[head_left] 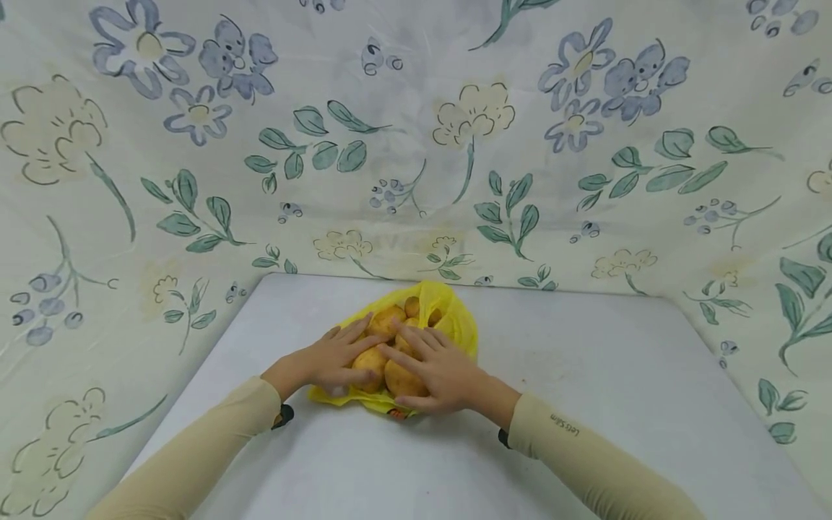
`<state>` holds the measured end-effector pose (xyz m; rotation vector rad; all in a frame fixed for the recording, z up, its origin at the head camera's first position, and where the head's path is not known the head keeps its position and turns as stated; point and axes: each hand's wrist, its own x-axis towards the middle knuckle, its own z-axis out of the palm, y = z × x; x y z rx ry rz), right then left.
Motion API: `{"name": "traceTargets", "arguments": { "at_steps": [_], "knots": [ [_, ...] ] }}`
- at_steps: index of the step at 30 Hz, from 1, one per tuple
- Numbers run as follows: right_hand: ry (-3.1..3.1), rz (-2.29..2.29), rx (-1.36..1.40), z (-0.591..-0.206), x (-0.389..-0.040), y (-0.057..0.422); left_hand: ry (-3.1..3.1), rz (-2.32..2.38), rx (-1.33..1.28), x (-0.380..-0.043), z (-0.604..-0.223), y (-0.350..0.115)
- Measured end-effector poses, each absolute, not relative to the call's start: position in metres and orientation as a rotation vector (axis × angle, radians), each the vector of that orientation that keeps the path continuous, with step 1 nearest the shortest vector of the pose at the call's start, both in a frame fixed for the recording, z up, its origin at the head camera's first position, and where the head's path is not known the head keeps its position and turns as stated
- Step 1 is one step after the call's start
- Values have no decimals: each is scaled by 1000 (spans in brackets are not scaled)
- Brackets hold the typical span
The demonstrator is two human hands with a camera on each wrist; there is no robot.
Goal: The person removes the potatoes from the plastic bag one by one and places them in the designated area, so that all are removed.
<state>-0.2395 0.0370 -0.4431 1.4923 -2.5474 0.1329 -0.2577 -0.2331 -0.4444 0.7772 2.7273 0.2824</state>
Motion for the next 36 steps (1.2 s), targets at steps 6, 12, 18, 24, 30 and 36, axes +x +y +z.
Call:
{"name": "traceTargets", "arguments": {
  "at_steps": [6,12,18,24,30,36],
  "knots": [
    [-2527,152,1525,-446,-237,35,2736,297,768,-259,-444,-233],
    [-2564,169,1549,-453,-236,35,2736,304,773,-258,-446,-231],
    [-2610,272,1571,-459,-238,34,2726,317,768,-256,-448,-231],
    [-2562,321,1585,-464,-242,32,2722,319,751,-255,-447,-232],
    [-2553,326,1538,-467,-246,33,2720,367,770,-256,-447,-234],
    [-2649,349,1509,-464,-245,31,2691,431,741,-256,-447,-234]
  ]
}}
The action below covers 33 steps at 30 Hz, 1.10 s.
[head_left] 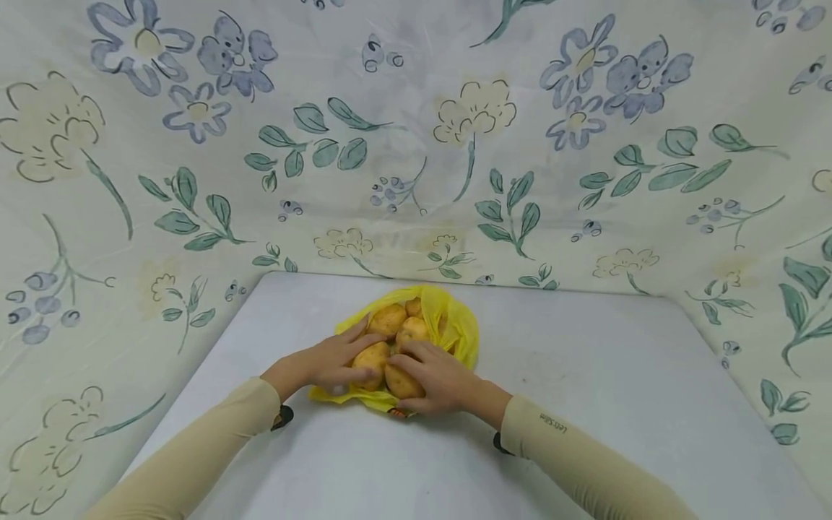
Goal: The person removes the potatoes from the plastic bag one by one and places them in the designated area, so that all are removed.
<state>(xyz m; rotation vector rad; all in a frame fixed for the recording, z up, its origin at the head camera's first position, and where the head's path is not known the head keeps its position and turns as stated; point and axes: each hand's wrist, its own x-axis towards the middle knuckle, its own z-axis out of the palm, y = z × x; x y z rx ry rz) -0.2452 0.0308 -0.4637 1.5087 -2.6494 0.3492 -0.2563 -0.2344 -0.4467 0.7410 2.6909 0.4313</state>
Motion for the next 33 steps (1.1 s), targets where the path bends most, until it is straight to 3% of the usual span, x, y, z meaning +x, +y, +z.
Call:
{"name": "traceTargets", "arguments": {
  "at_steps": [9,18,33],
  "knots": [
    [-2758,346,1477,-463,-244,33,2638,486,705,-256,-449,-235],
    [-2879,674,1400,-455,-244,40,2629,464,673,-259,-446,-234],
    [-3006,870,1472,-456,-250,43,2625,463,649,-259,-448,-237]
  ]
}}
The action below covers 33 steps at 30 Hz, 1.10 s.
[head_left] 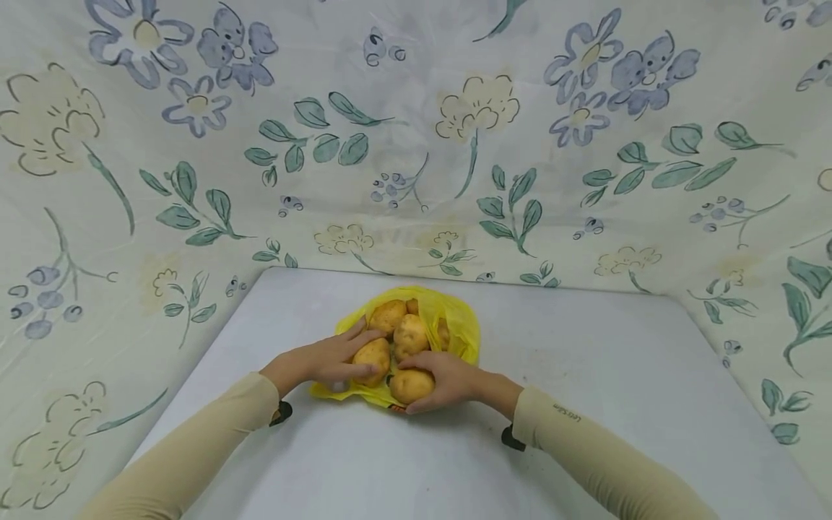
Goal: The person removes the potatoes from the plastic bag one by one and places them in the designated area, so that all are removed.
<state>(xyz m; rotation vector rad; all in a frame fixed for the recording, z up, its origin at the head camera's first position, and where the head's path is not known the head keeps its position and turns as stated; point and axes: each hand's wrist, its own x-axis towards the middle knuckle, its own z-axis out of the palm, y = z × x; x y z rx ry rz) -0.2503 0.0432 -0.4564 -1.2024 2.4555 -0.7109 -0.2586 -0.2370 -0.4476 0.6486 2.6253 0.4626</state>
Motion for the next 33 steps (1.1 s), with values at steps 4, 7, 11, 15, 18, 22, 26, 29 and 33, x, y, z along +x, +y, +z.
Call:
{"name": "traceTargets", "arguments": {
  "at_steps": [4,7,11,15,18,22,26,29,33],
  "knots": [
    [2459,-702,-1183,-458,-249,42,2629,458,668,-259,-447,-238],
    [2444,-680,-1158,-457,-246,40,2621,464,681,-259,-447,-238],
    [2402,-651,-1133,-456,-241,37,2604,456,646,-258,-447,-237],
    [2383,-681,-1130,-457,-239,35,2606,450,632,-257,-446,-238],
    [2355,-747,-1128,-457,-240,35,2611,462,637,-256,-444,-237],
    [2300,-830,-1085,-456,-241,36,2615,467,649,-256,-442,-236],
    [2319,-845,-928,-455,-242,35,2612,474,640,-257,-442,-236],
    [2352,-818,-870,-454,-240,33,2608,472,632,-257,-444,-236],
    [2370,-795,-996,-453,-236,31,2612,475,640,-257,-445,-237]
  ]
}}
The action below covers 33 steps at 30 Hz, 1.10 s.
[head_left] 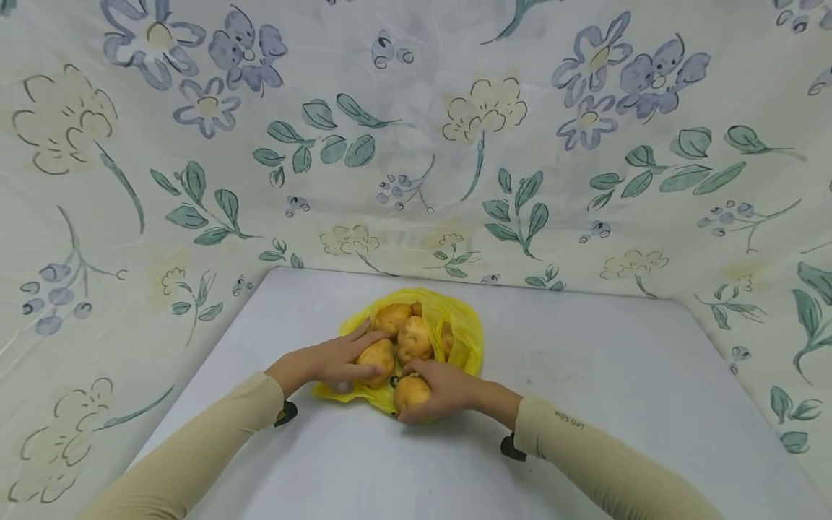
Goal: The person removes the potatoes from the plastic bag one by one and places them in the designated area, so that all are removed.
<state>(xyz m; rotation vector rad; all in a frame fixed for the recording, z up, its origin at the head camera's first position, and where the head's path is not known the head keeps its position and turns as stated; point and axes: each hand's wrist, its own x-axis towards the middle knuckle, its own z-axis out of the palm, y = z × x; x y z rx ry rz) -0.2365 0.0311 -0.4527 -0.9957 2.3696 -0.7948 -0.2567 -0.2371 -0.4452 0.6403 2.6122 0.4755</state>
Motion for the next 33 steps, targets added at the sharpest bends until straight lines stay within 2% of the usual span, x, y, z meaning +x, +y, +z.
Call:
{"name": "traceTargets", "arguments": {
  "at_steps": [8,18,33],
  "knots": [
    [2401,-692,-1185,-458,-234,35,2616,485,656,-256,-445,-237],
    [2446,-701,-1203,-452,-233,36,2610,492,647,-257,-447,-237],
    [2435,-899,-1261,-415,-252,43,2610,504,673,-257,-448,-237]
  ]
}}
